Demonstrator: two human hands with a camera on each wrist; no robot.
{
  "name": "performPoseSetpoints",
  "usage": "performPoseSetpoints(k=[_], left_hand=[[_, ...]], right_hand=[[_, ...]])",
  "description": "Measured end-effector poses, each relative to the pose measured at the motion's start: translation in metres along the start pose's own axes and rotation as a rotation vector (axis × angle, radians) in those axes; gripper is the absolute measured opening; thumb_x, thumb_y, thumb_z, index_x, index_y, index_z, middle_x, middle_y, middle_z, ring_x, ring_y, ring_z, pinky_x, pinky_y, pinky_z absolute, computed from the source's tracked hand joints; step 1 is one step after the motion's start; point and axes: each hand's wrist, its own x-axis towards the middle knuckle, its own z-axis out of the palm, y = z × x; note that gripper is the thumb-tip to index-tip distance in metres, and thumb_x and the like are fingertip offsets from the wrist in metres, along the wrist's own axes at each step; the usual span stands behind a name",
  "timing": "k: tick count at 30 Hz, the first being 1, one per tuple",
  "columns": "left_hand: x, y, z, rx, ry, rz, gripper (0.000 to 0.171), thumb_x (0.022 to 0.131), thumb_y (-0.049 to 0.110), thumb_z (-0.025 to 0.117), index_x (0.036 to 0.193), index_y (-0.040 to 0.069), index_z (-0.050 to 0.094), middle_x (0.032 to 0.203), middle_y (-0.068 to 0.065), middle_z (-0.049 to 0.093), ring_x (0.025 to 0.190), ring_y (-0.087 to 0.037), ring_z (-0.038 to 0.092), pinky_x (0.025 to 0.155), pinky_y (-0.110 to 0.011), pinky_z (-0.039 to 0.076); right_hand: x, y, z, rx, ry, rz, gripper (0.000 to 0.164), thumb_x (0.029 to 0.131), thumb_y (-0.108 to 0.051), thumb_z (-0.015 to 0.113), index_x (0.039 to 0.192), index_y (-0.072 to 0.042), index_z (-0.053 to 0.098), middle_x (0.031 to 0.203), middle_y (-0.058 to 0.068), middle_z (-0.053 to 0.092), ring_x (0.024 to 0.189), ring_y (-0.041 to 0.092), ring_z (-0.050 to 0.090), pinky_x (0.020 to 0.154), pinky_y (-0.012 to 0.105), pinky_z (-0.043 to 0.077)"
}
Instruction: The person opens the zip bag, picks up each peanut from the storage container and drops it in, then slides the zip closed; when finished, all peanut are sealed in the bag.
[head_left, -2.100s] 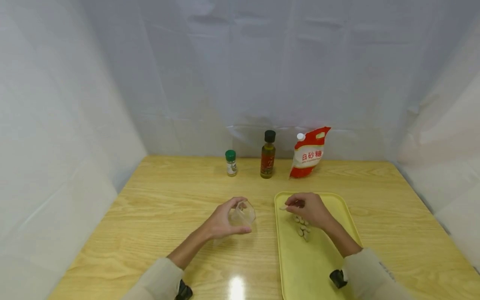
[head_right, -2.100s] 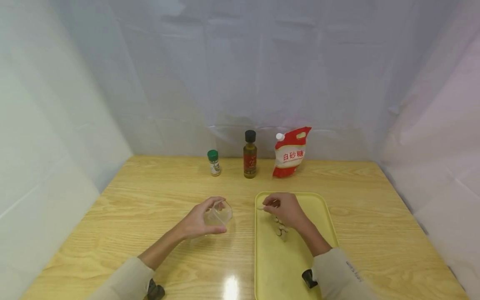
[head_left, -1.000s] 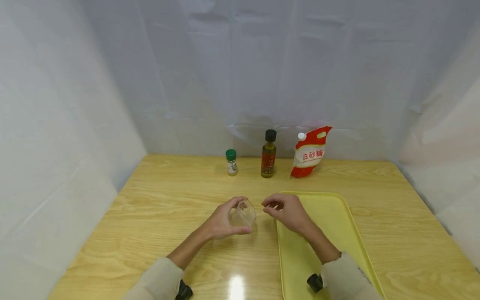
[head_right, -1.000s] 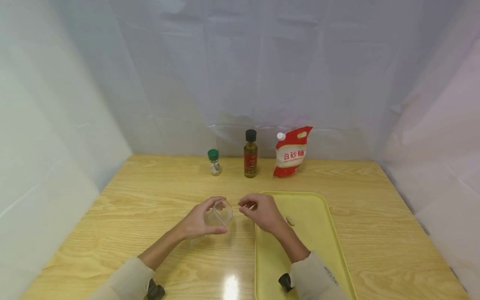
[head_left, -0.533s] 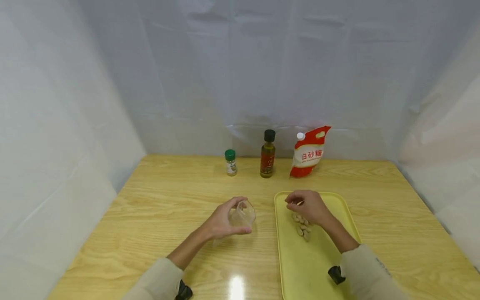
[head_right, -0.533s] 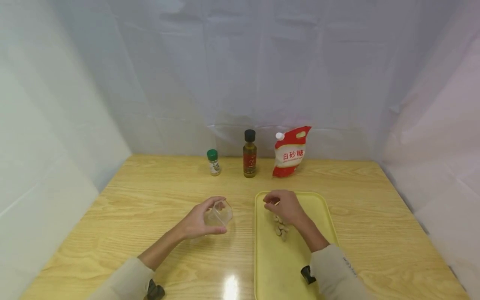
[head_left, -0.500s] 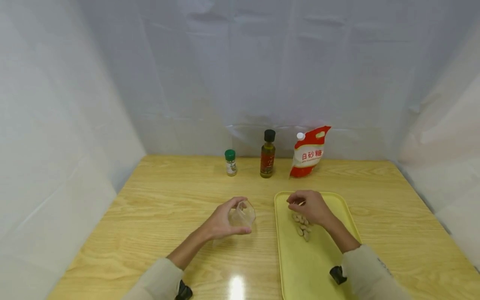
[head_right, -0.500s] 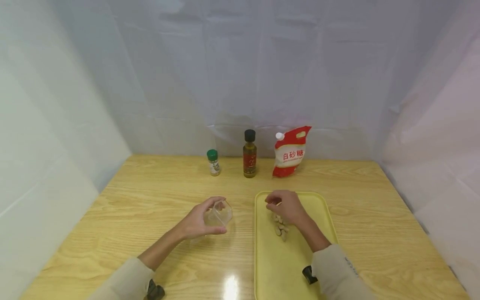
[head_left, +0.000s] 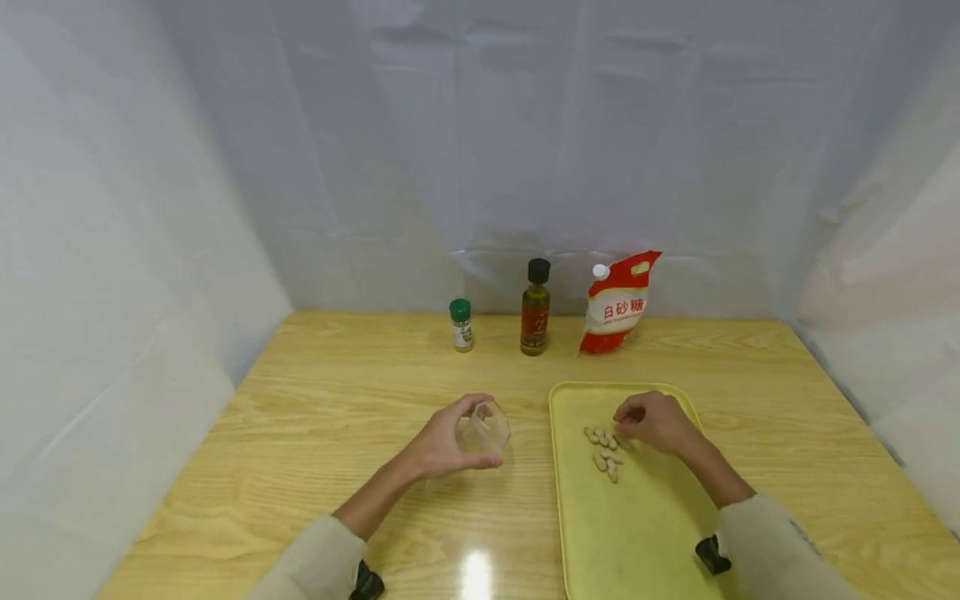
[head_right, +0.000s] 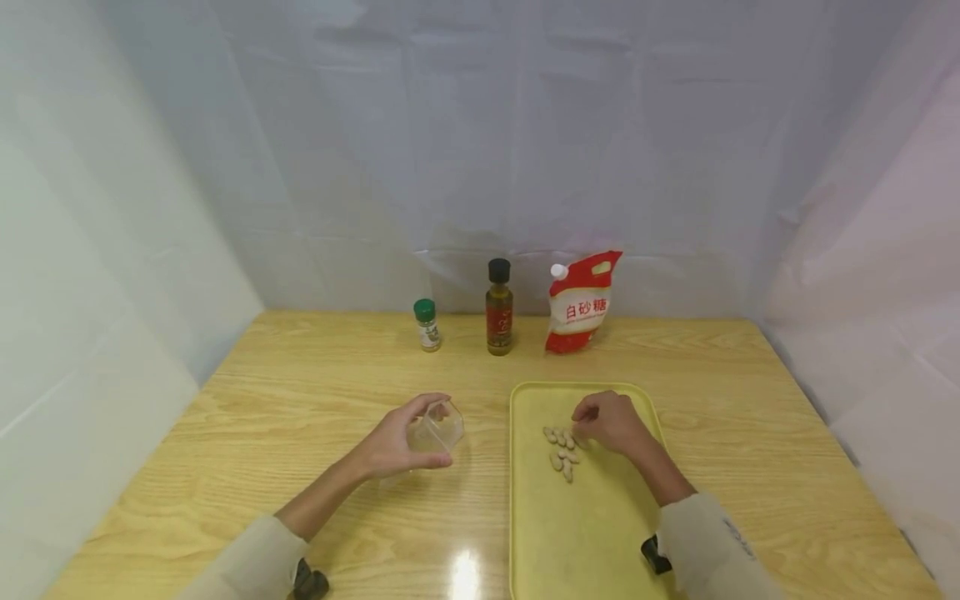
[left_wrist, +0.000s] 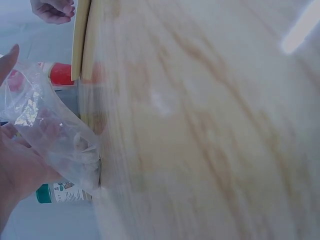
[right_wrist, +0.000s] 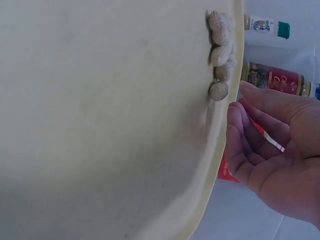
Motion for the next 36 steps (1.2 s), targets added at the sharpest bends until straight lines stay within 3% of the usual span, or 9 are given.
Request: performPoseSetpoints(k=[11,21,29,36], left_hand=[[-0.002,-0.002,-0.001,-0.01,0.006,-0.011,0.085,0.074,0.041,0.079,0.144,0.015,0.038,0.137,-0.01,0.051,0.128,-0.035,0.045,0.098,-0.058,0.042],[-0.003,0.0,0.0,-0.024,0.001,-0.009,0.086,0.073,0.042,0.079,0.144,0.015,0.037,0.136,-0.009,0.053,0.128,-0.035,0.045,0.1,-0.059,0.04],[0.0,0.0,0.001,-0.012,0.002,-0.005,0.087,0.074,0.041,0.079,0.144,0.013,0.037,0.136,-0.009,0.052,0.128,-0.035,0.045,0.098,-0.059,0.041],[0.0,0.003,0.001,-0.014,0.009,-0.008,0.085,0.073,0.04,0.079,0.143,0.015,0.039,0.133,-0.007,0.054,0.129,-0.034,0.045,0.101,-0.059,0.039]], right_hand=[[-0.007,0.005,0.004,0.003,-0.051,0.067,0.009,0.078,-0.011,0.074,0.082,-0.004,0.07,0.074,0.003,0.068,0.064,0.01,0.055,0.057,0.025,0.045],[-0.008,0.002,0.003,-0.024,-0.006,0.019,0.009,0.084,-0.011,0.068,0.087,-0.004,0.072,0.08,0.004,0.069,0.069,0.009,0.057,0.058,0.025,0.047],[-0.004,-0.017,0.011,0.048,0.044,-0.031,0.013,0.089,-0.013,0.065,0.095,-0.004,0.071,0.09,0.008,0.071,0.077,0.015,0.063,0.066,0.026,0.051],[0.0,-0.051,0.028,0.215,0.057,-0.079,0.016,0.09,-0.015,0.065,0.098,-0.003,0.071,0.092,0.013,0.071,0.076,0.024,0.068,0.06,0.023,0.053]])
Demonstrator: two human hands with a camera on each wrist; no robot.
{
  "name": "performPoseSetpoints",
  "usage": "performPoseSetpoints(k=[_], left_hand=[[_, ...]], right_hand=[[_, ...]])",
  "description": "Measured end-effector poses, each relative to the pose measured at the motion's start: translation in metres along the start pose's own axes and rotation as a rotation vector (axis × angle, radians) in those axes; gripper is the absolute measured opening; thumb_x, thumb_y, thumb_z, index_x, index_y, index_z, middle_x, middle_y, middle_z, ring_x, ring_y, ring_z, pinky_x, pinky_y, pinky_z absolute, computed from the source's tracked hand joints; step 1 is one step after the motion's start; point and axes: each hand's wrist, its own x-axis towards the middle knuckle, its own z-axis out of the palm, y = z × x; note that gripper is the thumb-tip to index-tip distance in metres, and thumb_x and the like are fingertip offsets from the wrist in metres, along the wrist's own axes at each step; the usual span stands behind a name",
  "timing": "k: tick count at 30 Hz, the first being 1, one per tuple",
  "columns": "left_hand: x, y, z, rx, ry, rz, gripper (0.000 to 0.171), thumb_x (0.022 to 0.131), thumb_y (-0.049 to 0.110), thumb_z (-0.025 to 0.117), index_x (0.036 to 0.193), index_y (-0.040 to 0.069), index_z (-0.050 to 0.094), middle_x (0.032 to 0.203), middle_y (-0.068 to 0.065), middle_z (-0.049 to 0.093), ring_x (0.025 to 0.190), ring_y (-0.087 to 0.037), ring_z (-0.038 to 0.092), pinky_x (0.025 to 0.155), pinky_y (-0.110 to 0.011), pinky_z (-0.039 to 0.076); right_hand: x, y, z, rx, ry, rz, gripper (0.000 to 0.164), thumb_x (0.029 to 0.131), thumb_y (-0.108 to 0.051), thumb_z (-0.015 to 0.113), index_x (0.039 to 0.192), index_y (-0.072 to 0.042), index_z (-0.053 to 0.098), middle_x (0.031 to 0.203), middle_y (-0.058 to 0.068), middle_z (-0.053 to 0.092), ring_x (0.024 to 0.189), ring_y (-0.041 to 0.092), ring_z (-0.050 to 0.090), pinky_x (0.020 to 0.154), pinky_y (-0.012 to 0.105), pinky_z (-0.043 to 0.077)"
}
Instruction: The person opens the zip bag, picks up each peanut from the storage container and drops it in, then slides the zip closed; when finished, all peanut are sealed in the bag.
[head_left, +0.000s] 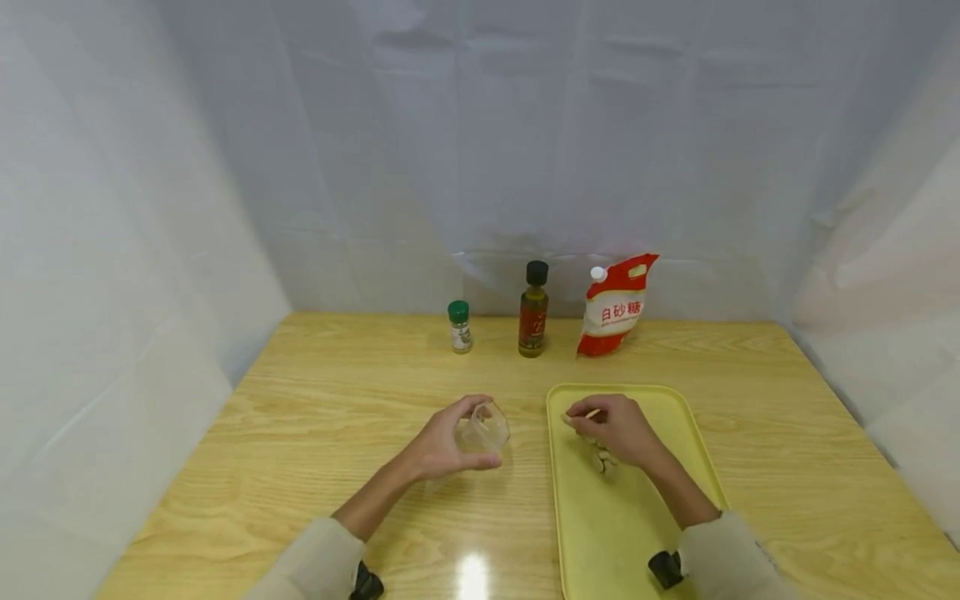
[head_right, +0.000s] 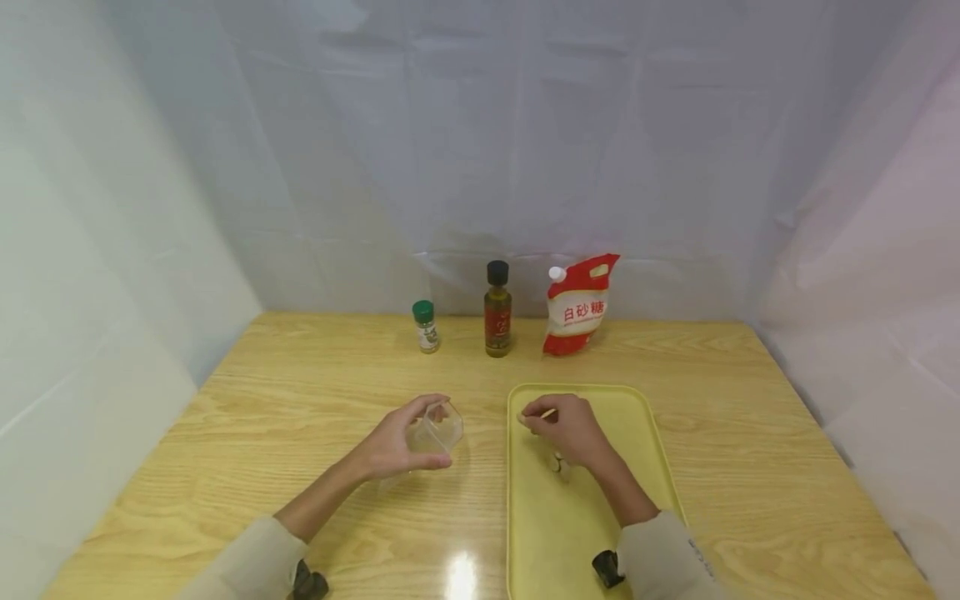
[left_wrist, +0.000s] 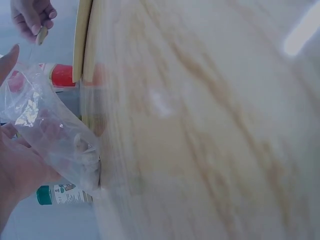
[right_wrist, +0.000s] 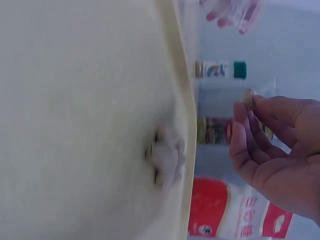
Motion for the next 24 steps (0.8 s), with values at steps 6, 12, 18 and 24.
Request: performPoseSetpoints(k=[6,12,18,24], left_hand=[[0.0,-0.002,0.001,-0.006,0.001,0.01,0.083,0.074,0.038,0.08,0.143,0.015,0.039,0.132,-0.007,0.055,0.127,-0.034,0.046,0.099,-0.057,0.041],[-0.001,-0.003,-0.001,-0.025,-0.017,0.007,0.086,0.074,0.04,0.079,0.144,0.012,0.037,0.134,-0.009,0.053,0.125,-0.035,0.047,0.088,-0.046,0.05],[-0.001,-0.002,-0.002,-0.021,-0.021,0.005,0.085,0.075,0.041,0.079,0.144,0.014,0.037,0.135,-0.007,0.052,0.127,-0.034,0.045,0.093,-0.051,0.047],[-0.001,-0.004,-0.002,-0.012,-0.01,0.015,0.084,0.075,0.041,0.079,0.143,0.015,0.038,0.134,-0.008,0.053,0.126,-0.034,0.046,0.094,-0.052,0.046]], right_hand=[[0.006,-0.021,0.034,0.056,0.049,-0.088,0.011,0.088,-0.013,0.068,0.094,-0.006,0.072,0.091,0.008,0.071,0.076,0.012,0.064,0.066,0.019,0.052],[0.012,-0.038,0.056,0.072,0.072,-0.139,0.009,0.087,-0.013,0.068,0.093,-0.007,0.071,0.089,0.005,0.07,0.073,0.007,0.061,0.064,0.02,0.051],[0.014,-0.044,0.067,0.009,0.073,-0.152,0.011,0.087,-0.016,0.069,0.094,-0.009,0.073,0.091,0.001,0.07,0.074,0.006,0.06,0.065,0.018,0.05],[0.014,-0.044,0.058,0.041,0.081,-0.136,0.015,0.087,-0.016,0.068,0.098,-0.007,0.073,0.092,0.005,0.073,0.077,0.01,0.063,0.065,0.019,0.05]])
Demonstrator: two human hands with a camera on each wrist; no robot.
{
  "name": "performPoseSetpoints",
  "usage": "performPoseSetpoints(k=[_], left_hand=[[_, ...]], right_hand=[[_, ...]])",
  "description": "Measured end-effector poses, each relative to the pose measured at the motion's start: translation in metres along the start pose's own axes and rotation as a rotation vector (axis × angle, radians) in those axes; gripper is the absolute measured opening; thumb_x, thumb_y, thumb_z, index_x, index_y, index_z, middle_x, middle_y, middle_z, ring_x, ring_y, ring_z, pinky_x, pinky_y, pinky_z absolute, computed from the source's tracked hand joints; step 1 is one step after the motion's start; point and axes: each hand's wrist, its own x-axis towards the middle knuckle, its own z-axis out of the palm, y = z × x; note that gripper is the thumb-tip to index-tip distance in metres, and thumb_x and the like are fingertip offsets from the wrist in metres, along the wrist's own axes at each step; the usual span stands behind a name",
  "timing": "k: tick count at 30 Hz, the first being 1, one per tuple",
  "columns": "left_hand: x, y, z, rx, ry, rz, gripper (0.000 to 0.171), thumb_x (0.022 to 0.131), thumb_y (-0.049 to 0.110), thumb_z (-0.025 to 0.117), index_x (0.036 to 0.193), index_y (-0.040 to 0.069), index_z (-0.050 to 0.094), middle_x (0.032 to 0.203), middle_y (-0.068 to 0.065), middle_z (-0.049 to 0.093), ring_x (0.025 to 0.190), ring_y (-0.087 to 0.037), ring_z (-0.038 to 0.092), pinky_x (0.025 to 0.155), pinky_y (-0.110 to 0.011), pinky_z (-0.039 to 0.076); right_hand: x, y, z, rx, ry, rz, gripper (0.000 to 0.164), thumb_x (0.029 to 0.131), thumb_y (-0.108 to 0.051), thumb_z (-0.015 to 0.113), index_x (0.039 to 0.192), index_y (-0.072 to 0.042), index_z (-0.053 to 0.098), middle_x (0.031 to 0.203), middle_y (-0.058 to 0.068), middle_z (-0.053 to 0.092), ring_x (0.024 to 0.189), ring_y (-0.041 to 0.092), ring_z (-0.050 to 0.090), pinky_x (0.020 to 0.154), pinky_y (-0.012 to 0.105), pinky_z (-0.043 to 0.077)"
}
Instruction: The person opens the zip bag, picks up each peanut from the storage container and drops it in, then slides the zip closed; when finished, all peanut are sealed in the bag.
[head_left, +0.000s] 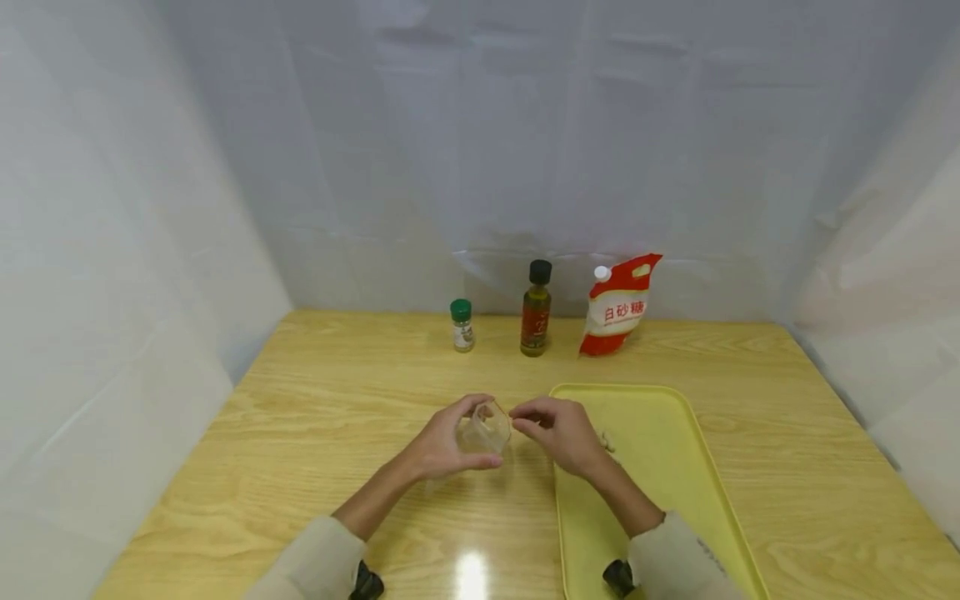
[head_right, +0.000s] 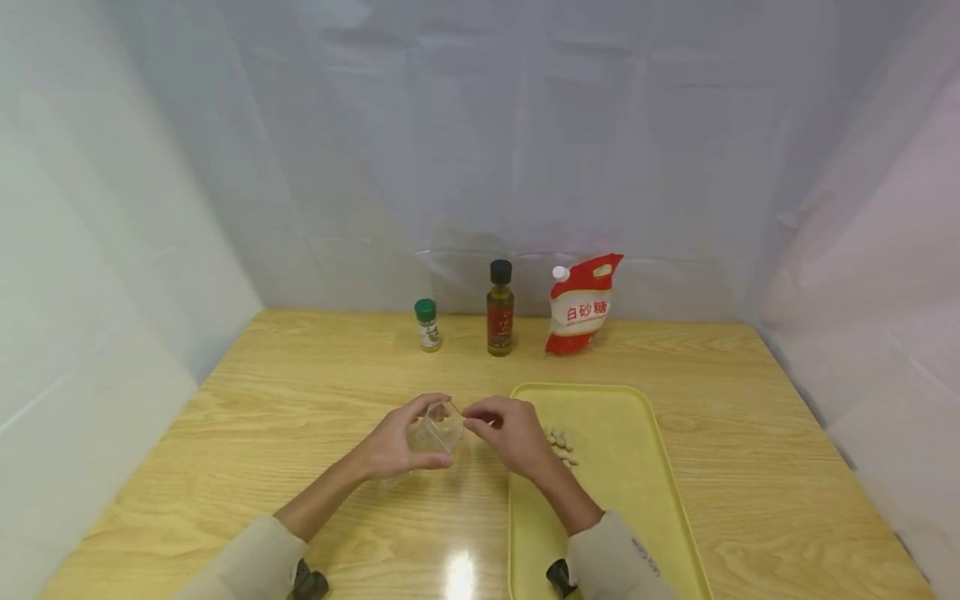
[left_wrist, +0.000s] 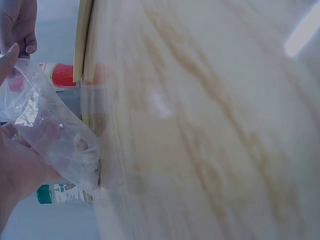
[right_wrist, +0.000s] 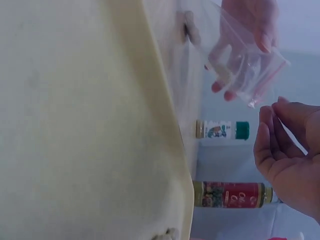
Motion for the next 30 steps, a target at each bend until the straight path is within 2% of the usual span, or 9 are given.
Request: performPoseSetpoints(k=[5,10,18,24,30], left_hand=[[0.0,-0.001,0.001,-0.003,0.009,0.007,0.084,0.074,0.04,0.08,0.143,0.014,0.039,0.131,-0.007,0.056,0.126,-0.033,0.047,0.094,-0.051,0.046],[0.0,0.001,0.002,0.0,0.017,0.005,0.086,0.073,0.04,0.08,0.143,0.012,0.039,0.13,-0.007,0.057,0.126,-0.033,0.047,0.097,-0.053,0.043],[0.0,0.001,0.001,0.006,0.016,-0.004,0.085,0.072,0.039,0.081,0.143,0.013,0.039,0.131,-0.007,0.056,0.127,-0.033,0.046,0.1,-0.057,0.04],[-0.002,0.0,0.0,0.002,0.013,-0.015,0.086,0.072,0.04,0.081,0.143,0.014,0.039,0.132,-0.007,0.055,0.128,-0.033,0.046,0.102,-0.058,0.038],[-0.001,0.0,-0.001,0.01,0.013,-0.007,0.086,0.073,0.04,0.08,0.143,0.014,0.039,0.132,-0.007,0.056,0.127,-0.033,0.046,0.102,-0.058,0.038]], right_hand=[[0.0,0.008,-0.015,-0.008,0.001,0.022,0.014,0.088,-0.016,0.068,0.096,-0.007,0.073,0.091,0.004,0.072,0.077,0.009,0.062,0.065,0.019,0.05],[-0.004,0.024,-0.033,-0.084,0.003,0.056,0.014,0.087,-0.015,0.068,0.097,-0.006,0.073,0.091,0.005,0.072,0.077,0.009,0.062,0.067,0.02,0.05],[-0.009,0.056,-0.062,-0.15,-0.059,0.131,0.016,0.088,-0.012,0.066,0.099,-0.002,0.071,0.093,0.009,0.072,0.077,0.015,0.064,0.064,0.024,0.051],[-0.012,0.076,-0.073,-0.21,-0.073,0.184,0.011,0.086,-0.01,0.067,0.093,-0.002,0.072,0.086,0.007,0.071,0.077,0.015,0.063,0.068,0.028,0.051],[-0.017,0.081,-0.081,-0.245,-0.129,0.257,0.009,0.083,-0.01,0.07,0.09,-0.004,0.073,0.085,0.006,0.071,0.076,0.012,0.06,0.066,0.028,0.049]])
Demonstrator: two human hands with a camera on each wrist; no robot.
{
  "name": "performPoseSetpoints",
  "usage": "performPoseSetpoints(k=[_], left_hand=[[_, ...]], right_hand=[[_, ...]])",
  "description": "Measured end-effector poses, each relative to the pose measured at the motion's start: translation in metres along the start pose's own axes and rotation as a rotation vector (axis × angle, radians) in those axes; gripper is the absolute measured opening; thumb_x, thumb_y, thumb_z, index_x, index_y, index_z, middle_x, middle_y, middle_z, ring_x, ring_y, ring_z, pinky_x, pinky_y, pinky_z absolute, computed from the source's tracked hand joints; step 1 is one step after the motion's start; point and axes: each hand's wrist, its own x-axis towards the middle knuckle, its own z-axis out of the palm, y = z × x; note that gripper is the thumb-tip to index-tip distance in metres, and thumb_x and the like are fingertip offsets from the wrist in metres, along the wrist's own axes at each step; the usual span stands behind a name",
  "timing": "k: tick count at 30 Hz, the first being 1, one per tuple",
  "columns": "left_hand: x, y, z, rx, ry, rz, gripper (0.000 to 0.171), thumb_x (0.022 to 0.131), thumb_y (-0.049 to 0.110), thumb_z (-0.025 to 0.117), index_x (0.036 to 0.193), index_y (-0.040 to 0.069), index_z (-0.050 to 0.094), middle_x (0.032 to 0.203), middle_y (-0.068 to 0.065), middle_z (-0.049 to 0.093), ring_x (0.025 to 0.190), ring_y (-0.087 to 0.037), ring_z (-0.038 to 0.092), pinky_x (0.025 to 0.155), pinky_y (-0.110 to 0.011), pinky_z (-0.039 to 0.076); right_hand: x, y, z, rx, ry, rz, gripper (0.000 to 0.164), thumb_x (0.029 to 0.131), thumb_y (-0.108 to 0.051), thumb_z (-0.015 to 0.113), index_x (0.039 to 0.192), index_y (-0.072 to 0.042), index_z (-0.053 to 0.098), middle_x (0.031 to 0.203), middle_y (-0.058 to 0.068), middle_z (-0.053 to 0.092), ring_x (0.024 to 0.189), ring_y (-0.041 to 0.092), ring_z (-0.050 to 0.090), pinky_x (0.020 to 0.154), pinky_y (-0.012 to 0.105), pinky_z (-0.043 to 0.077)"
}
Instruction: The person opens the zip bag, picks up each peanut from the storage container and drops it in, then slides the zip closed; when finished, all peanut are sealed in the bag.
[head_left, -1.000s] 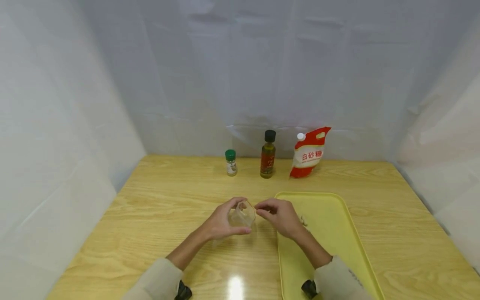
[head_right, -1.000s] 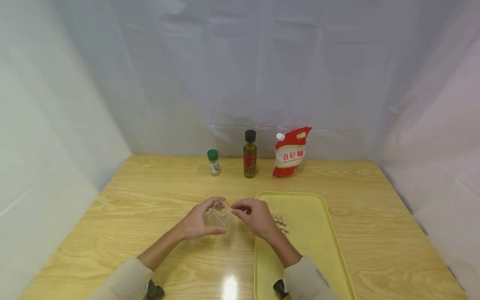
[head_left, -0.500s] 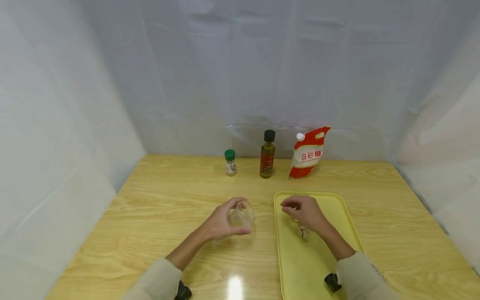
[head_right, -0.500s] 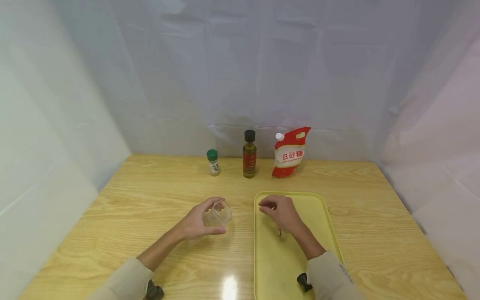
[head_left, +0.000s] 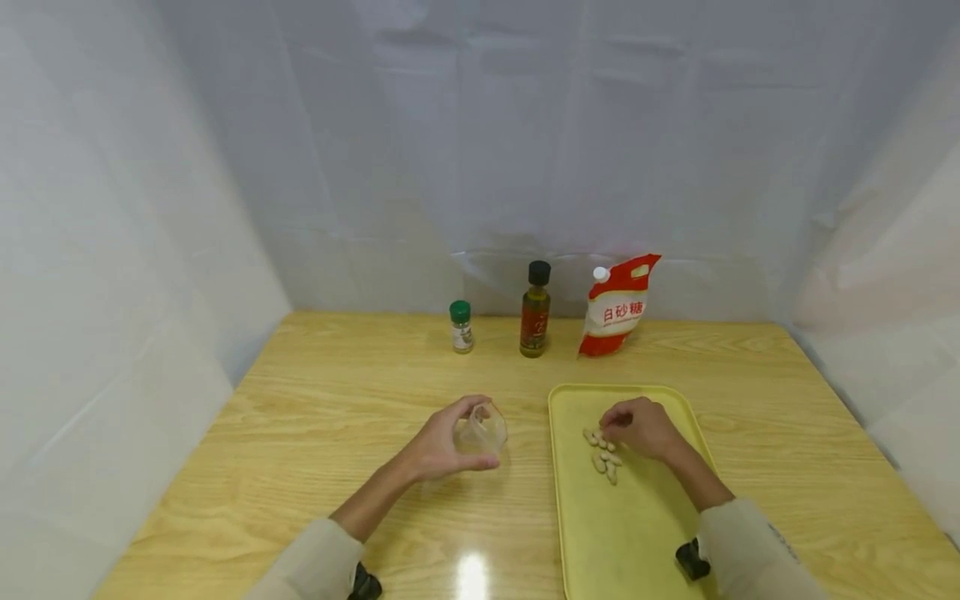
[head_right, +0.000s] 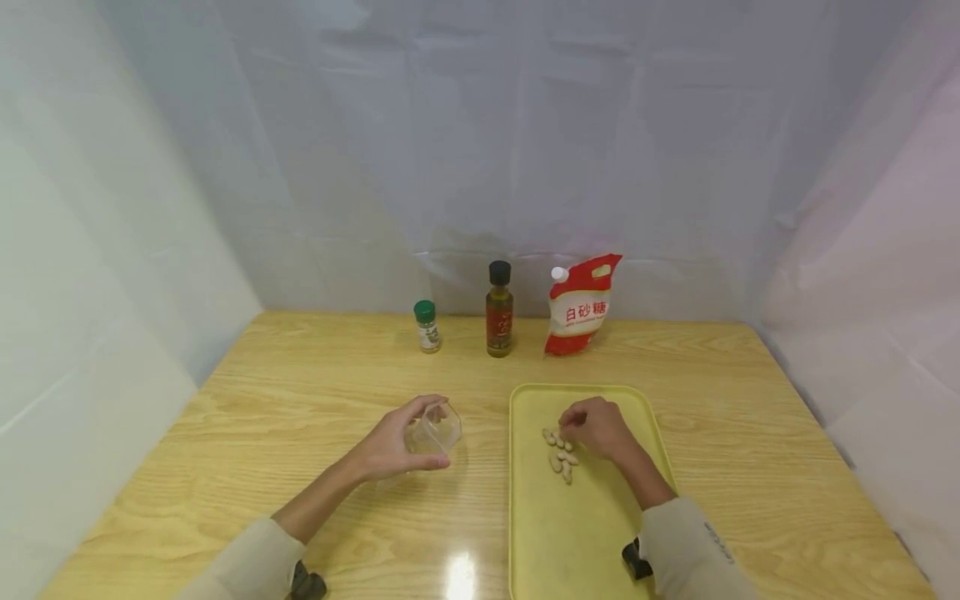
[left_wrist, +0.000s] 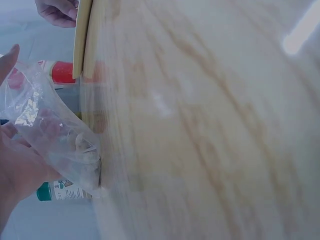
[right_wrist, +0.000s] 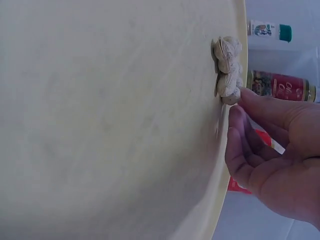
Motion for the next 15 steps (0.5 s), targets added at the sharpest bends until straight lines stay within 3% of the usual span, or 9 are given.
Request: performPoseSetpoints(k=[8,15], left_hand=[[-0.0002,-0.0002,0.0001,0.003,-0.001,0.011,0.085,0.073,0.039,0.08,0.142,0.012,0.039,0.132,-0.008,0.056,0.128,-0.034,0.046,0.102,-0.059,0.037],[-0.0004,-0.0009,0.0008,0.005,-0.002,0.005,0.086,0.073,0.04,0.08,0.143,0.012,0.039,0.132,-0.008,0.055,0.128,-0.033,0.046,0.102,-0.059,0.038]], right_hand=[[-0.0048,0.0001,-0.0013,-0.008,-0.062,0.039,0.009,0.085,-0.012,0.068,0.088,-0.005,0.073,0.081,0.004,0.069,0.07,0.01,0.055,0.06,0.025,0.044],[-0.0072,0.0001,-0.0047,0.031,-0.031,0.02,0.008,0.086,-0.011,0.067,0.089,-0.005,0.07,0.082,0.005,0.068,0.072,0.012,0.056,0.06,0.026,0.046]])
